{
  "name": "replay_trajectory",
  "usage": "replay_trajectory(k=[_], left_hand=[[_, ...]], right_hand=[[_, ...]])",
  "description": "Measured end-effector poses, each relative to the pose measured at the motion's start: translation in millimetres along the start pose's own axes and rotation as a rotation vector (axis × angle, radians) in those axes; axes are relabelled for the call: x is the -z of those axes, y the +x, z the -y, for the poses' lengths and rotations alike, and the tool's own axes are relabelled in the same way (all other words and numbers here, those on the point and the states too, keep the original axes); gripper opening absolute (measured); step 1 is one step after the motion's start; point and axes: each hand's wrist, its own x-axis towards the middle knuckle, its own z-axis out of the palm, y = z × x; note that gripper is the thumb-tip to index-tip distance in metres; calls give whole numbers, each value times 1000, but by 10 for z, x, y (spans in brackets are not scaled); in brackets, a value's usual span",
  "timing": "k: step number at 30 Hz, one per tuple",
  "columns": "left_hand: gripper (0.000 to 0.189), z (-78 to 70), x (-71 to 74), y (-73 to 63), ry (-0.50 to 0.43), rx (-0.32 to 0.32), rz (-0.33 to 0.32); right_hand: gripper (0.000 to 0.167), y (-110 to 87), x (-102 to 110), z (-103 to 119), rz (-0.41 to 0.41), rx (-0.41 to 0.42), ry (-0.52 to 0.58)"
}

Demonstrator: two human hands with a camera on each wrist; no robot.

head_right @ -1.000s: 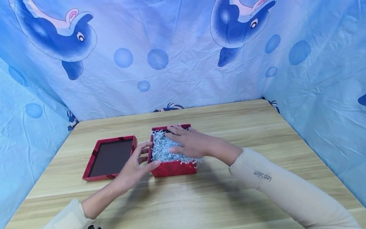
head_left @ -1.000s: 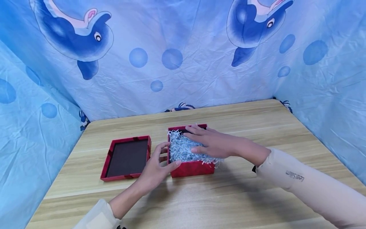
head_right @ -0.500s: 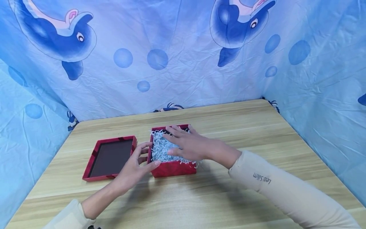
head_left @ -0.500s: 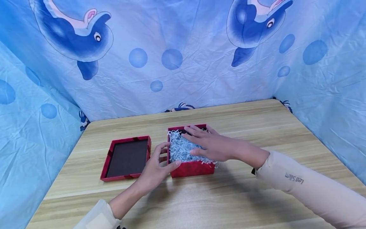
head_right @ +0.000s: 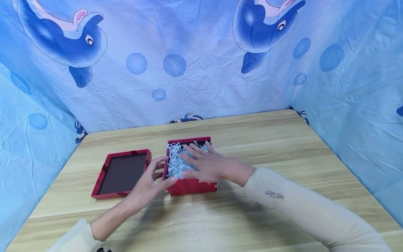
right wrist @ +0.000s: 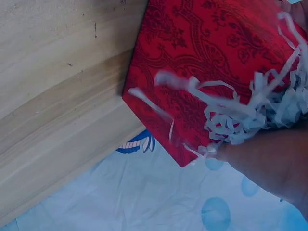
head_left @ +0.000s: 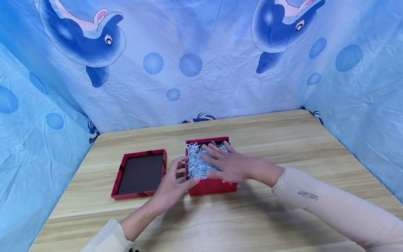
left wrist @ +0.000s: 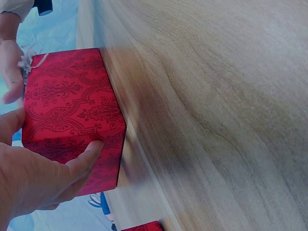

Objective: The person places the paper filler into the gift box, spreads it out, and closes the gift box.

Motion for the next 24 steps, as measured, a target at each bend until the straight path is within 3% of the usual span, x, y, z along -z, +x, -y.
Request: replay_trajectory(k=[15, 24], left_hand=[[78, 4, 8, 2, 7, 4, 2], [80, 16, 12, 7, -1, 7, 6]], right_hand=[[69, 163, -22, 10, 23, -3, -8], [70, 297, -38, 3, 39, -22, -98]])
